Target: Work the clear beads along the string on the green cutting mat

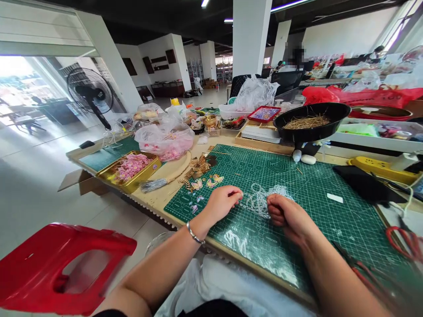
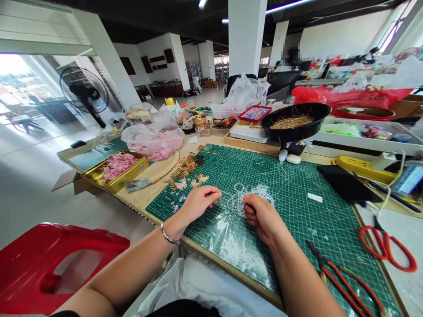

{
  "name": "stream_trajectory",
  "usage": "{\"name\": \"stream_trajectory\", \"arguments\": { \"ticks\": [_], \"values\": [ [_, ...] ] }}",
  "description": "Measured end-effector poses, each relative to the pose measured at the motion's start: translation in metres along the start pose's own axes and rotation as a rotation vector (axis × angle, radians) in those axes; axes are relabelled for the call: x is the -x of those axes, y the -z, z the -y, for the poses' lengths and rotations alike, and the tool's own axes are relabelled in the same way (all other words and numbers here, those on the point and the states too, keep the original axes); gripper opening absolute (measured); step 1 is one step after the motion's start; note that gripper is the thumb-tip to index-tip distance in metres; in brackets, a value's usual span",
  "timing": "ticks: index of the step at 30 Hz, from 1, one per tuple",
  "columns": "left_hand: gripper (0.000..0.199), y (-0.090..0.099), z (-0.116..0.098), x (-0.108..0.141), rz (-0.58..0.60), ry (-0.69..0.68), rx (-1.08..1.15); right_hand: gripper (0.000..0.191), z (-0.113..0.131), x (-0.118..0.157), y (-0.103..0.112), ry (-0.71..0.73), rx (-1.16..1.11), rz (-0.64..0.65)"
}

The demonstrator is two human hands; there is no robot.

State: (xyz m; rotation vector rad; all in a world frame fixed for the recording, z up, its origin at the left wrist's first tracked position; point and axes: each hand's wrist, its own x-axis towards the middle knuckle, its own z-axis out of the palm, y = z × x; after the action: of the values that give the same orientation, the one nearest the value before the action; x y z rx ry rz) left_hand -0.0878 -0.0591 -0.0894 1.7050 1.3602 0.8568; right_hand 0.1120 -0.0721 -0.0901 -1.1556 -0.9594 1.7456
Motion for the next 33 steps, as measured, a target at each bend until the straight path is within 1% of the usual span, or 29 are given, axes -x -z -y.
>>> {"name": "stream_trajectory", "arguments": {
  "ticks": [1,3,7,10,13,15,16,20,23,26,28,30,33],
  "values": [
    [0.017,0.001,0.001,0.000,0.000,-0.006,-0.047,0.014,0.001,0.000,0.000,-0.031,-0.077,0.025],
    [0.017,0.001,0.002,0.000,0.014,-0.033,-0.117,0.011,0.002,0.001,-0.001,-0.053,-0.147,0.046],
    [0.018,0.000,0.004,0.002,0.049,-0.057,-0.160,0.010,0.000,-0.001,-0.001,-0.029,-0.168,0.049],
    [0.018,0.008,0.004,0.008,0.061,-0.031,-0.132,0.009,-0.002,-0.002,-0.001,-0.029,-0.148,0.058],
    [0.018,0.021,0.004,0.014,0.090,0.039,-0.107,0.014,-0.003,-0.001,-0.002,-0.021,-0.078,0.081],
    [0.018,0.025,0.005,0.014,0.091,0.046,-0.163,0.017,-0.005,-0.001,-0.003,-0.008,-0.019,0.104],
    [0.018,0.025,0.005,0.013,0.087,0.027,-0.215,0.018,-0.006,0.000,-0.004,-0.008,0.007,0.116],
    [0.013,0.013,0.007,-0.002,0.096,-0.094,-0.403,0.019,-0.008,0.000,-0.004,-0.042,0.059,0.147],
    [0.011,0.002,0.009,-0.013,0.124,-0.118,-0.469,0.018,-0.008,0.000,-0.004,-0.051,0.057,0.146],
    [0.012,-0.001,0.012,-0.018,0.122,-0.114,-0.503,0.018,-0.007,0.000,-0.005,-0.054,0.061,0.145],
    [0.013,0.001,0.013,-0.018,0.115,-0.106,-0.491,0.018,-0.007,0.000,-0.005,-0.056,0.062,0.146],
    [0.014,0.007,0.011,-0.015,0.116,-0.070,-0.412,0.016,-0.007,0.000,-0.005,-0.053,0.048,0.156],
    [0.013,0.028,0.002,0.000,0.126,0.008,-0.118,0.014,-0.007,-0.001,-0.003,-0.030,-0.025,0.147]
  ]
}}
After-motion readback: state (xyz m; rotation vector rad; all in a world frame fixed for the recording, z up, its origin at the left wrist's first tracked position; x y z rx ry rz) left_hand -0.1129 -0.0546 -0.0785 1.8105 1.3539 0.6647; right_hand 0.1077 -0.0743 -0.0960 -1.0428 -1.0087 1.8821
